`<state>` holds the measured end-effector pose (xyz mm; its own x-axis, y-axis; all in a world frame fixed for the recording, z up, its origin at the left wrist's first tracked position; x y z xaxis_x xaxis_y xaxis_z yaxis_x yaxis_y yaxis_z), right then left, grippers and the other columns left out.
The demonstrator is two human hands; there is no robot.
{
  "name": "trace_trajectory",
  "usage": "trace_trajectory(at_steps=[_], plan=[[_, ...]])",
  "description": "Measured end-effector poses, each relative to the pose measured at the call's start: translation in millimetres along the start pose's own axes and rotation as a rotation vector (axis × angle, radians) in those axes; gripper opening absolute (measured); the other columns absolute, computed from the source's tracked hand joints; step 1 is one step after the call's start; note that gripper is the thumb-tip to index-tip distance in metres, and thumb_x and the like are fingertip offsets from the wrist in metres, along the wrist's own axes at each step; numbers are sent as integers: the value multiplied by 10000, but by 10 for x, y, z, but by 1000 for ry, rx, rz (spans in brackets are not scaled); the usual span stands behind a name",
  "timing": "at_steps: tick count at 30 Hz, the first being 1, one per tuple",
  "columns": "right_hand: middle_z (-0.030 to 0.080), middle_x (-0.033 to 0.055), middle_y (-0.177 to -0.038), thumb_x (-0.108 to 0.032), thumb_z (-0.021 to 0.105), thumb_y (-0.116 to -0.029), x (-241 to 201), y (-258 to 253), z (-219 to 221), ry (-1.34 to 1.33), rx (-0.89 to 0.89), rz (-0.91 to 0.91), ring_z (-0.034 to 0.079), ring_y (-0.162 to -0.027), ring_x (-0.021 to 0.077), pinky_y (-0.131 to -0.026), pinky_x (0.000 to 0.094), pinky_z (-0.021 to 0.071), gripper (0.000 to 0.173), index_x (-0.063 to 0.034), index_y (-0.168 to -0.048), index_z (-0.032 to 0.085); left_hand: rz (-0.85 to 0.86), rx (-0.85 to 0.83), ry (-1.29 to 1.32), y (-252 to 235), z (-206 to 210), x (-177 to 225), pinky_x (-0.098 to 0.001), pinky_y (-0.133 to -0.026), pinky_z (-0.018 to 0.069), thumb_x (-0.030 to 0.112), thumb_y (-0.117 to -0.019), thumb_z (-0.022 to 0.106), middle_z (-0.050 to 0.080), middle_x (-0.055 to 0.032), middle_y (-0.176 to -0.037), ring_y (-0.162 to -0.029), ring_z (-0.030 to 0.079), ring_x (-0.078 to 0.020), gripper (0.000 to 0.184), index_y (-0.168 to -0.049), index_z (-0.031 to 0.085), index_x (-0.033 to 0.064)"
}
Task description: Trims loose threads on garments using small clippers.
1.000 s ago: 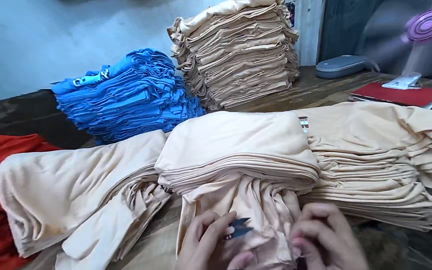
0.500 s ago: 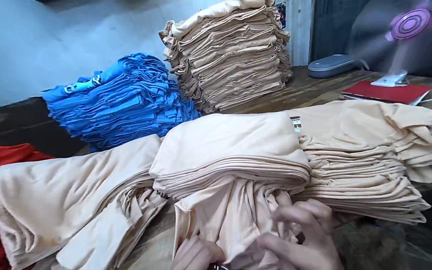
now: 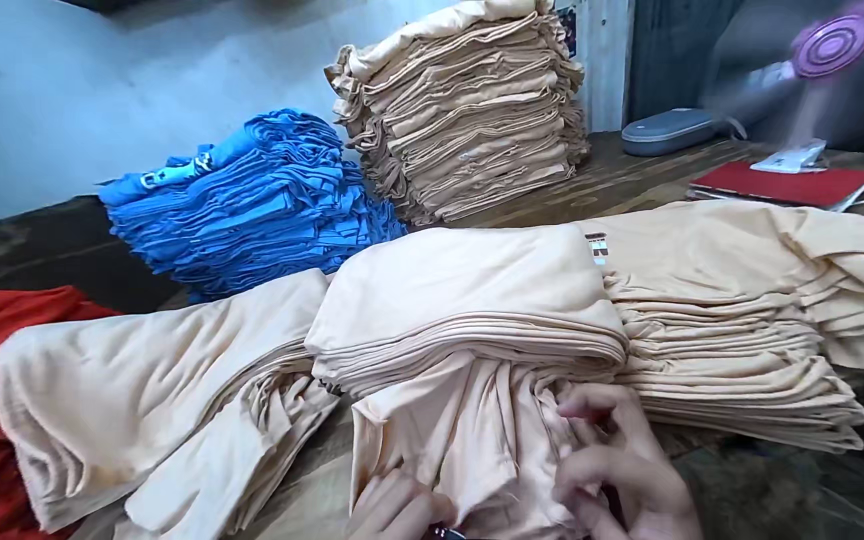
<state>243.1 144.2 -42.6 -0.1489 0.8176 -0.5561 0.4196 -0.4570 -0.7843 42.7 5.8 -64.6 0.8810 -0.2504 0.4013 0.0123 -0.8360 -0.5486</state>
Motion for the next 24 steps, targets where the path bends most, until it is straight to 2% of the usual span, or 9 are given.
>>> trace_trajectory(at_steps=[4, 8, 11, 16, 18, 20, 22, 23, 24], plan=[[599, 14, -1240, -349, 579, -975, 80, 54, -147, 54, 72, 87, 524, -1240, 142, -1046, 344, 444, 143, -264, -946, 690, -7, -26, 11, -19, -22, -2, -431, -806, 511, 82, -873, 679, 688, -90, -851, -852, 653, -242, 79, -934, 728, 77], [622, 10, -1276, -416, 667, -964, -215, -2, 107, 339, -26, -70, 540, -1229, 186, -1037, 429, 422, 235, -352, -1187, 699, -4, -52, -6, -50, 10, 7, -442, -807, 509, 94, -890, 659, 679, -84, -844, -848, 649, -244, 88, -943, 728, 81], [634, -33, -1217, -408, 675, -978, -156, -6, 206, 347, 16, -79, 526, -1219, 141, -1048, 391, 398, 90, -341, -968, 734, 0, -70, -18, -54, 5, 23, -448, -806, 506, 105, -901, 658, 677, -86, -844, -849, 647, -245, 89, -948, 729, 81], [634, -1, -1184, -456, 496, -1039, -8, -22, 16, 227, -252, 88, 524, -1197, 198, -1037, 483, 363, 343, -236, -855, 683, -14, -67, -15, -10, -34, -14, -435, -796, 511, 85, -890, 651, 684, -82, -854, -857, 651, -239, 101, -950, 733, 87], [671, 13, -1091, -512, 500, -1022, -35, -17, -55, 217, -193, 103, 564, -1117, 201, -1003, 481, 378, 449, -202, -732, 648, -24, -70, -1, -24, -44, -16, -437, -805, 514, 88, -877, 675, 686, -86, -857, -862, 653, -243, 84, -939, 732, 82], [681, 21, -1081, -595, 562, -976, -118, -15, -67, 270, -64, 130, 578, -1097, 194, -993, 465, 406, 453, -208, -782, 695, -39, -46, 44, -55, -85, -3, -428, -828, 526, 138, -854, 735, 689, -98, -889, -890, 656, -236, 122, -956, 734, 69], [663, 60, -1194, -604, 661, -914, -181, -4, 19, 356, -27, 162, 570, -1158, 229, -1002, 489, 425, 394, -237, -991, 782, -53, -5, 73, -107, -170, 64, -382, -853, 547, 321, -891, 789, 674, -127, -987, -955, 648, -210, 341, -1094, 713, 57], [667, 68, -1223, -539, 704, -909, -186, 16, 68, 376, -17, 175, 572, -1177, 238, -1001, 495, 430, 327, -252, -1033, 799, -55, 23, 69, -148, -228, 119, -332, -842, 556, 380, -915, 769, 651, -140, -1034, -976, 637, -186, 423, -1180, 698, 58], [680, 54, -1211, -420, 735, -915, -180, 45, 98, 362, 18, 191, 579, -1177, 222, -1002, 479, 435, 189, -260, -980, 810, -47, 52, 53, -196, -291, 186, -289, -827, 545, 386, -943, 739, 628, -145, -1066, -985, 619, -166, 444, -1245, 689, 65]])
Point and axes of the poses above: each hand's wrist, its own y-axis away from the middle knuckle, its own z-axis out of the palm, x = y × z, the point moved 6 cm from there along -y, towards the middle knuckle
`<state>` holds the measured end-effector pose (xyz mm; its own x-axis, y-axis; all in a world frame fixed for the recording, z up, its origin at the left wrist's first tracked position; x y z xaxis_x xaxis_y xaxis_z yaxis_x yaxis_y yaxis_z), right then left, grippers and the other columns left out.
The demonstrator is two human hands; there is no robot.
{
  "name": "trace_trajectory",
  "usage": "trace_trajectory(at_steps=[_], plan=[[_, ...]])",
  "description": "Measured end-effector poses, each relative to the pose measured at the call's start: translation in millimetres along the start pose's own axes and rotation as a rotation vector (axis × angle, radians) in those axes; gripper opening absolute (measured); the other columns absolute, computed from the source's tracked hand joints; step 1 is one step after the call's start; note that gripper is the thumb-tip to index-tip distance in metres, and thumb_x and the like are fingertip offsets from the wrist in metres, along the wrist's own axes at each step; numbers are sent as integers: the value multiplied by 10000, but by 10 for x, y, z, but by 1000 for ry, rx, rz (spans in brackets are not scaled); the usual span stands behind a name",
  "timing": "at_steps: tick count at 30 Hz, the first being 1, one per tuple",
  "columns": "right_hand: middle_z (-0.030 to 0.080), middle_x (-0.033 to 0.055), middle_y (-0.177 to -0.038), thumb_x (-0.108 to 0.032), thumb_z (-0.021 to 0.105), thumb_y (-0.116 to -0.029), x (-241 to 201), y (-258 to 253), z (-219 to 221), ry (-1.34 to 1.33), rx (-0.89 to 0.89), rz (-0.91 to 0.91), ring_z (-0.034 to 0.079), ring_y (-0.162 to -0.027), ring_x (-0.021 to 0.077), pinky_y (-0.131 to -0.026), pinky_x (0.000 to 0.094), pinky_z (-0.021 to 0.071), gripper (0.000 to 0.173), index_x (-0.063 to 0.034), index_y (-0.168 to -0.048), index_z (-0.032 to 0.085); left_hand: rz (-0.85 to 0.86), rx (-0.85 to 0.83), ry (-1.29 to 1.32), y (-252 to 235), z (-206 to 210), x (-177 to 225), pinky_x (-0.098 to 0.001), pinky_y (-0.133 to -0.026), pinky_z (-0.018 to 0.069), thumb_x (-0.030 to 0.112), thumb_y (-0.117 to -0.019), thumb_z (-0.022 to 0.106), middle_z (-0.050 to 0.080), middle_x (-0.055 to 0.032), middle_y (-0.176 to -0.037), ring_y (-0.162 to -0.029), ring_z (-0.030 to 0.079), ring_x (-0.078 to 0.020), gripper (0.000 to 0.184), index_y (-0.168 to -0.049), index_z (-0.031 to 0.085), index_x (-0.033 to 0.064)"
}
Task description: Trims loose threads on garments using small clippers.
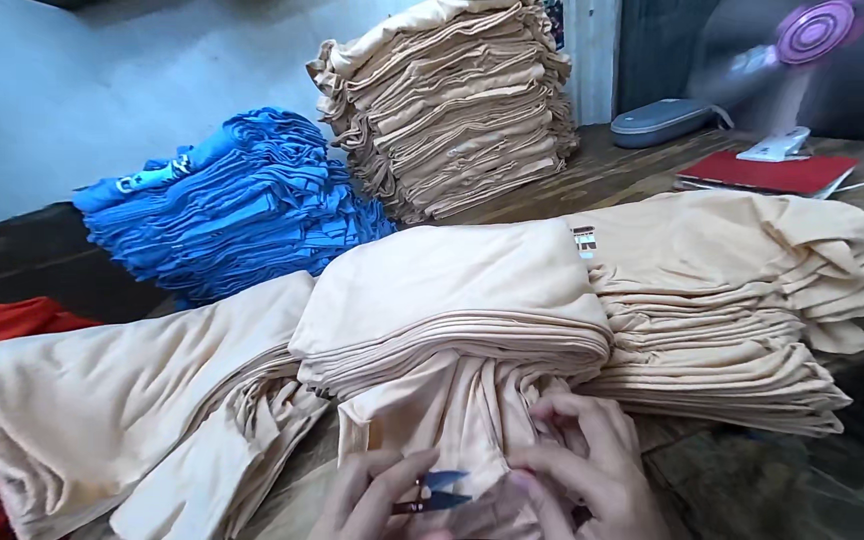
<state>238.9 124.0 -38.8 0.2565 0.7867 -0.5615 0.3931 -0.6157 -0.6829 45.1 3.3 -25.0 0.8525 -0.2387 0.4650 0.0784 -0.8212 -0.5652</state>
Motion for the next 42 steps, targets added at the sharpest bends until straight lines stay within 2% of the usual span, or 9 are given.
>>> trace_trajectory(at_steps=[9, 15, 19, 24, 29, 33, 37, 40, 42], plan=[[664, -16, -1041, -298, 773, -921, -39, 50, -88, -76, 250, -12, 567, -1103, 99, -968, 300, 447, 42, -278, -921, 810, 174, 50, -490, -377, 89, 567, -404, -741, 471, 209, -987, 663, 718, -58, -986, -851, 631, -231, 180, -1120, 779, 170], [691, 15, -1141, -407, 733, -895, -48, 79, -214, 157, 134, 26, 558, -1184, 199, -1005, 470, 378, 122, -319, -943, 802, 69, 16, -340, -309, 63, 417, -432, -784, 496, 238, -985, 672, 710, -68, -1002, -906, 650, -235, 195, -1138, 768, 163], [703, 49, -1111, -474, 768, -869, -223, 73, -161, 245, 93, -36, 620, -1113, 217, -1019, 470, 411, 320, -201, -1031, 727, -67, -47, -138, -150, 118, 216, -444, -756, 541, 163, -856, 771, 672, -131, -967, -876, 656, -261, 262, -1098, 728, 72], [688, 81, -1050, -298, 735, -917, -361, -74, 227, 40, 193, -120, 646, -1000, 171, -892, 323, 525, 223, -106, -1028, 714, -79, 21, 22, -239, -71, 89, -275, -782, 572, -18, -863, 649, 727, -33, -1000, -895, 671, -98, 199, -1026, 731, 60], [722, 65, -960, 87, 584, -933, -213, -323, 476, -726, 177, -25, 702, -757, 98, -645, 247, 623, 230, 68, -1160, 613, -80, 51, 201, -448, -139, -104, -205, -673, 577, 77, -969, 607, 701, 36, -943, -786, 657, -29, 140, -1065, 707, 95], [692, 75, -1043, -237, 803, -895, -255, -296, 447, -507, 115, -25, 672, -879, 87, -745, 245, 600, 437, 38, -1198, 651, -102, 65, 301, -576, -108, -225, -211, -634, 567, 214, -1002, 617, 705, 44, -887, -746, 660, -57, 131, -1038, 718, 139], [736, 69, -968, 64, 659, -917, -134, -278, 458, -693, 174, 87, 724, -849, 100, -755, 261, 636, 234, 72, -1151, 655, -85, 9, 364, -657, -98, -268, -183, -616, 522, 233, -1011, 613, 703, 49, -865, -721, 635, -42, 146, -1000, 732, 149], [639, 72, -1063, -312, 809, -893, -30, -344, 476, -714, 96, 0, 624, -859, 68, -699, 218, 562, 568, 42, -1274, 581, -130, -44, 491, -698, -41, -287, -195, -599, 530, 184, -1015, 617, 708, 7, -883, -706, 637, -71, 132, -1047, 727, 118], [604, 85, -1187, -435, 863, -802, -118, -304, 470, -421, 85, -118, 612, -995, 92, -812, 235, 573, 620, -143, -1312, 667, -189, -49, 531, -709, 35, -306, -212, -576, 528, 162, -1011, 613, 699, -5, -866, -685, 635, -89, 135, -1075, 719, 107]])
Point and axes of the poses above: each hand's wrist, its own y-axis away from the middle knuckle, its own z-axis out of the palm, x = y × z, the point moved 6 cm from there along -y, towards the middle knuckle
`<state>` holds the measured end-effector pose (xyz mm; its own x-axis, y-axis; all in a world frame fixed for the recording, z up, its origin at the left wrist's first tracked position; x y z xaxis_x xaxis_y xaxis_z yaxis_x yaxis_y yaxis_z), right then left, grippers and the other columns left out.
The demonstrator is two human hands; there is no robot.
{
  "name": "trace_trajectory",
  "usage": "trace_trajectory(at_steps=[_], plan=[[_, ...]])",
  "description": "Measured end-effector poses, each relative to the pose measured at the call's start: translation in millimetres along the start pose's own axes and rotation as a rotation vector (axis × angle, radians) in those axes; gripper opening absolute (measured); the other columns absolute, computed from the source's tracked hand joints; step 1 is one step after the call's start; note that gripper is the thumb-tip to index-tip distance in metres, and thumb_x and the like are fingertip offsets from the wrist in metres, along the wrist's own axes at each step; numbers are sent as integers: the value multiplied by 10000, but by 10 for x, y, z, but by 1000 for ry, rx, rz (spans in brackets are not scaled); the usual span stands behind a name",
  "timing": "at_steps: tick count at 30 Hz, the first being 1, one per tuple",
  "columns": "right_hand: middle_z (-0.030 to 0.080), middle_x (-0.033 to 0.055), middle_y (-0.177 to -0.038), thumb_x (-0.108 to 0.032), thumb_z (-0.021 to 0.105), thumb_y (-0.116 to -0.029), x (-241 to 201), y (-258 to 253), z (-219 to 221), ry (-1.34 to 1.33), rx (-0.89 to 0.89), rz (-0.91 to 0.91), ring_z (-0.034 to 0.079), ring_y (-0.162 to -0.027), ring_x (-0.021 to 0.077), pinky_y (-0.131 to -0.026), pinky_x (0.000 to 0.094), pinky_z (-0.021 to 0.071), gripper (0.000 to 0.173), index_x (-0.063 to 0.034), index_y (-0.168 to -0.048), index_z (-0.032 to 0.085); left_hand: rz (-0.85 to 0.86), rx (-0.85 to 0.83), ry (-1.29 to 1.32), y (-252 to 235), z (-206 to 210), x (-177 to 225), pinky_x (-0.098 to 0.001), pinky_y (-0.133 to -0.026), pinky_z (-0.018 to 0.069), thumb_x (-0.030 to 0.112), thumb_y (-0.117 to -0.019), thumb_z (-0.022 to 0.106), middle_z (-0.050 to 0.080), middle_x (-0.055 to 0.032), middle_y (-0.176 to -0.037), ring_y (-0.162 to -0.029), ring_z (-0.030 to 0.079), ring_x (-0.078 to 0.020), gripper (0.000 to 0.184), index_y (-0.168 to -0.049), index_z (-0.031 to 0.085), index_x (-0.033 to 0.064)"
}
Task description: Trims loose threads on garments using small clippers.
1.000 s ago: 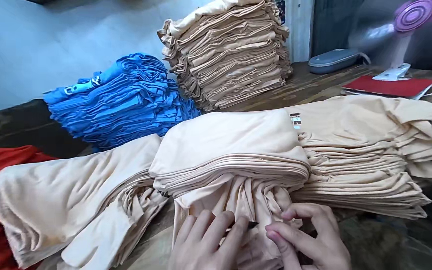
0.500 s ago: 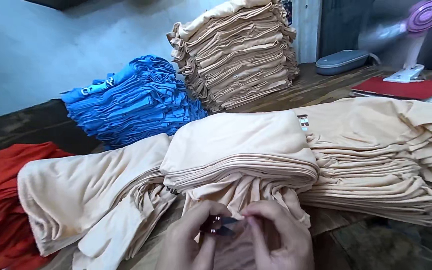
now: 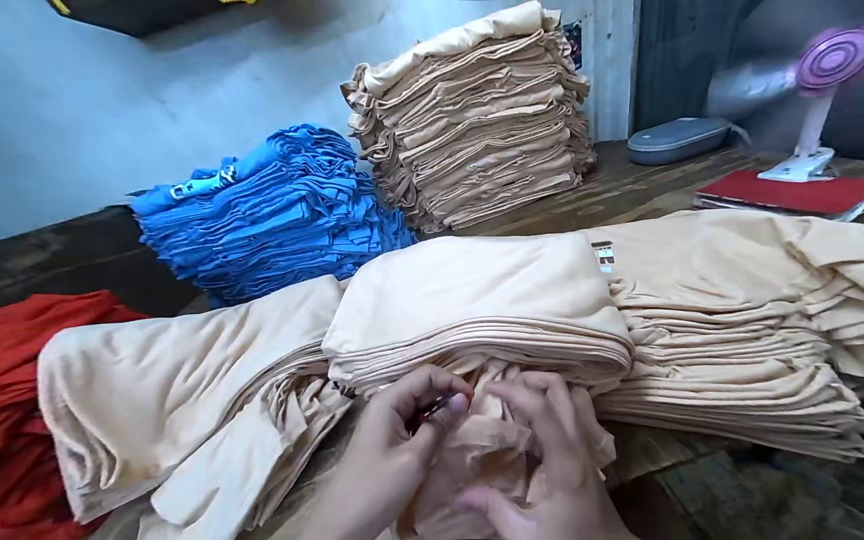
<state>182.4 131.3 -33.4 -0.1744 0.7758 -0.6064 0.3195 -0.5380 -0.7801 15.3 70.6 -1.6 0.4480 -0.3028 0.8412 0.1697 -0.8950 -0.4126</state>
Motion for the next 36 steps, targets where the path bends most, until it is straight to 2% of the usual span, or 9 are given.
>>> trace_trajectory(at_steps=[2, 5, 8, 12, 15, 20, 30, 32, 36], plan=[[655, 24, -1091, -311, 773, -897, -66, 99, -25, 237, 80, -180, 617, -957, 95, -846, 271, 531, 296, -299, -1191, 743, -34, 15, 26, -2, 35, -42, -220, -594, 528, 150, -1007, 618, 703, -22, -874, -703, 639, -101, 140, -1091, 715, 95], [641, -84, -920, -202, 725, -947, -152, 245, -242, 219, 155, -332, 573, -953, 69, -976, 289, 431, 89, -260, -1004, 761, -43, 12, 59, 29, 62, -34, -206, -578, 522, 133, -982, 654, 702, -21, -833, -665, 631, -83, 137, -1101, 709, 92], [586, -63, -929, -172, 707, -959, -207, 322, -332, 128, 106, -345, 545, -990, 65, -982, 238, 424, 45, -208, -979, 725, -9, 25, 40, 112, 52, 6, -240, -622, 567, 176, -933, 736, 717, -30, -896, -727, 667, -109, 234, -1147, 711, 86], [598, -43, -964, -142, 708, -950, -273, 401, -374, 106, 90, -343, 549, -1017, 80, -984, 234, 431, 65, -183, -996, 728, 275, 134, -373, 305, -53, 269, -265, -800, 593, 396, -903, 786, 711, 18, -1117, -971, 676, -84, 358, -1198, 741, 200], [611, -41, -968, -130, 711, -945, -280, 421, -383, 101, 92, -344, 558, -1013, 85, -1008, 250, 435, 90, -184, -1013, 736, 554, 252, -796, 590, 7, 503, -358, -946, 421, 332, -955, 736, 684, 61, -1058, -1010, 603, -114, 230, -1182, 714, 309], [624, -47, -981, -132, 704, -945, -261, 457, -317, 109, 83, -375, 552, -998, 86, -985, 250, 422, 105, -197, -1020, 737, 852, 310, -1128, 810, 350, 601, -376, -901, 335, 218, -974, 696, 668, -21, -1019, -904, 519, -202, 239, -1209, 717, 181], [633, -27, -945, -143, 714, -940, -243, 505, -385, 121, 46, -357, 564, -973, 104, -988, 284, 423, 101, -187, -1021, 755, 835, 288, -1205, 753, 351, 604, -386, -853, 327, 228, -985, 674, 640, -34, -960, -866, 493, -219, 213, -1184, 718, 166], [619, -34, -803, -270, 705, -957, -239, 512, -405, 149, 35, -314, 566, -859, 100, -983, 314, 405, 94, -192, -954, 757, 855, 276, -1225, 748, 390, 582, -385, -861, 331, 220, -985, 675, 655, -37, -985, -868, 500, -216, 227, -1201, 721, 169], [554, -17, -591, -457, 581, -997, -234, 522, -474, 215, 79, -222, 517, -688, 127, -937, 365, 372, 404, -155, -786, 748, 845, 266, -1271, 691, 463, 547, -379, -847, 339, 190, -1008, 616, 668, -38, -991, -854, 504, -215, 230, -1215, 710, 155]])
Point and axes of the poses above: each hand's wrist, its own y-axis away from the middle knuckle, its own z-axis out of the palm, x = y × z, the point moved 6 cm from there along -y, towards the middle knuckle
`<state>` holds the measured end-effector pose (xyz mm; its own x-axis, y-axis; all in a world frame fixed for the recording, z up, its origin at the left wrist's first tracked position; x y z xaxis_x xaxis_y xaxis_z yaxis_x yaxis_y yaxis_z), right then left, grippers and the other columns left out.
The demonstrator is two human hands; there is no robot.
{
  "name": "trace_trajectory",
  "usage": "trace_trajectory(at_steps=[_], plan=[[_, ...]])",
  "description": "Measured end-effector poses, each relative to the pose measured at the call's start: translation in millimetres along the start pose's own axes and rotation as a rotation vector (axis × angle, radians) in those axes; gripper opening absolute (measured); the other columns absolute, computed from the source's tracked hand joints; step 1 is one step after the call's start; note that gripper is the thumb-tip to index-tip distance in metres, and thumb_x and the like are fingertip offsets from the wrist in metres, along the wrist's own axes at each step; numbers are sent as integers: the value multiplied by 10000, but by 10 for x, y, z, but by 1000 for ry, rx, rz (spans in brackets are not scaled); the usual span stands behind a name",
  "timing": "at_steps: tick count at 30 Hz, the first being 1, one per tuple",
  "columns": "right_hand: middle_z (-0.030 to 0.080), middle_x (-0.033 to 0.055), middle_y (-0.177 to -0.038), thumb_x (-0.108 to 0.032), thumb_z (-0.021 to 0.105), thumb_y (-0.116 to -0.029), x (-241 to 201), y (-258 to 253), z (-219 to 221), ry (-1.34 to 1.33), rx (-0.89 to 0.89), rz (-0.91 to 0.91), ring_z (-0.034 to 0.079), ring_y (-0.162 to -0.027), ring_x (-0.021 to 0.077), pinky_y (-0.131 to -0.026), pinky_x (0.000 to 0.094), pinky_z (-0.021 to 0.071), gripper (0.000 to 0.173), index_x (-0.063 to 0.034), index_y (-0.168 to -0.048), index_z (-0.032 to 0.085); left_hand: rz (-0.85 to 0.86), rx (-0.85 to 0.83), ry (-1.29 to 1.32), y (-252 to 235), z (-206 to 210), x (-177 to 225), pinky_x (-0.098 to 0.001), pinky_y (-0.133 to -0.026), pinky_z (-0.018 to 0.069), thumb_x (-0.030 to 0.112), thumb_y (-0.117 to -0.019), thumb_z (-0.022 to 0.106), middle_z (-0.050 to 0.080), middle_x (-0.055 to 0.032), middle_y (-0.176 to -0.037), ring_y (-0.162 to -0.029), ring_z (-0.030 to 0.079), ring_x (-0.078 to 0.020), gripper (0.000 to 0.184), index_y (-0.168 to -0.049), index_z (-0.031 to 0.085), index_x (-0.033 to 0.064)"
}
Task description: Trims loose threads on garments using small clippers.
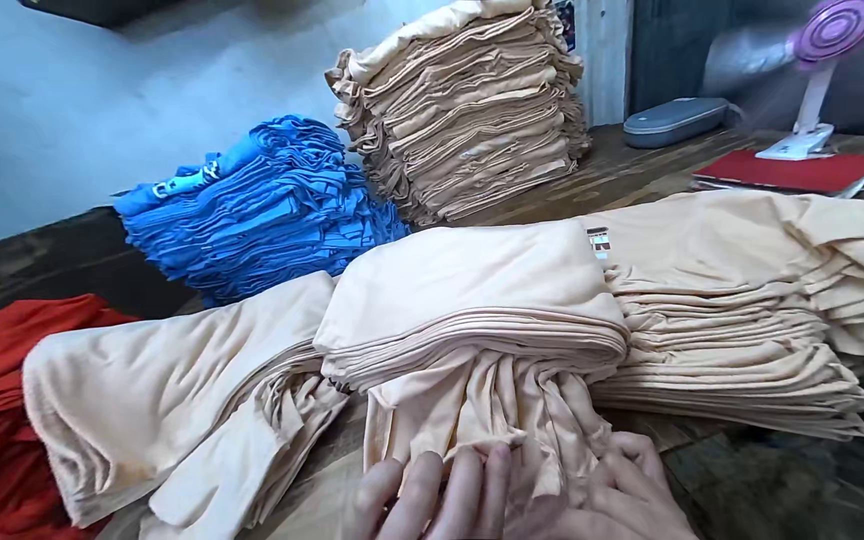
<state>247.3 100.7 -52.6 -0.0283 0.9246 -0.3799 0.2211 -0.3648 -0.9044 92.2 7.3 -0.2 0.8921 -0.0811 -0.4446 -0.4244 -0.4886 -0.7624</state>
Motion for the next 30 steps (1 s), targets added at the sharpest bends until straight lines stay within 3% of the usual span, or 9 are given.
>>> trace_trajectory(at_steps=[2, 5, 8, 15, 20, 23, 25, 28, 30], plan=[[601, -29, -650, -445, 614, -970, 29, -30, -6, 139, 38, 110, 552, -739, 106, -953, 364, 371, 315, -175, -857, 731, -17, -36, -22, -8, 25, -4, -377, -824, 349, 182, -1012, 606, 680, -36, -1000, -851, 509, -218, 228, -1207, 718, 151], [697, -20, -924, -484, 706, -896, 129, -121, 84, 327, 9, 252, 603, -932, 149, -939, 453, 418, 335, -215, -1078, 790, -47, -60, -37, 5, 16, -39, -381, -794, 351, 161, -999, 613, 703, -30, -981, -829, 519, -217, 216, -1167, 748, 152], [663, -54, -944, -393, 739, -925, 184, -81, 89, 249, 32, 239, 586, -939, 84, -946, 387, 424, 109, -298, -913, 791, -117, -43, 12, 47, -62, -123, -388, -837, 346, 221, -979, 663, 687, -11, -1008, -868, 529, -209, 208, -1174, 727, 194], [628, -56, -939, -336, 737, -951, -38, -53, 15, 60, -39, 114, 546, -999, 75, -976, 315, 382, 81, -264, -947, 772, -47, -54, 89, -53, -22, -29, -387, -852, 339, 204, -1005, 631, 685, -33, -1011, -876, 519, -217, 207, -1187, 721, 166], [703, 10, -811, -393, 664, -906, -102, -43, 54, 63, -171, 46, 602, -884, 179, -999, 417, 346, 294, -166, -727, 715, -271, -77, 253, -57, -30, -297, -394, -908, 380, 323, -989, 670, 679, 29, -1025, -962, 580, -163, 193, -1172, 704, 271], [688, -40, -985, -453, 745, -893, -87, -135, 70, 295, -15, 121, 598, -1005, 132, -1006, 394, 408, 222, -234, -918, 721, -414, -160, 470, -66, 54, -429, -394, -880, 447, 441, -959, 694, 672, 12, -1047, -982, 605, -138, 294, -1202, 710, 277], [692, -38, -1043, -386, 719, -911, 22, -212, 196, 361, 56, 107, 607, -1026, 144, -979, 429, 424, 172, -265, -1031, 745, -464, -229, 591, -38, 184, -432, -366, -827, 524, 471, -912, 748, 672, -11, -1003, -944, 629, -131, 370, -1187, 732, 224], [714, -69, -960, -281, 636, -1003, 203, -163, 267, 128, 132, 65, 635, -942, 76, -986, 379, 448, 117, -239, -973, 741, -474, -230, 680, 67, 346, -441, -263, -748, 540, 212, -829, 741, 644, 38, -846, -831, 625, -69, 128, -954, 764, 196], [690, -64, -960, -290, 607, -1036, 246, -134, 213, -63, 173, 181, 640, -967, 53, -943, 294, 499, 158, -197, -962, 711, -489, -243, 715, 88, 337, -487, -239, -734, 529, 136, -823, 742, 631, 39, -823, -813, 612, -62, 105, -916, 775, 170]])
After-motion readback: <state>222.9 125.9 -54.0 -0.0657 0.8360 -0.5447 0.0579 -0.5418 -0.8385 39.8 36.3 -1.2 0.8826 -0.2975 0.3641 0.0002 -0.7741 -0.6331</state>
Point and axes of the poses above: each hand's wrist, its own y-axis away from the middle knuckle, its own z-axis out of the palm, x = y × z, the point moved 6 cm from there along -y, towards the middle knuckle
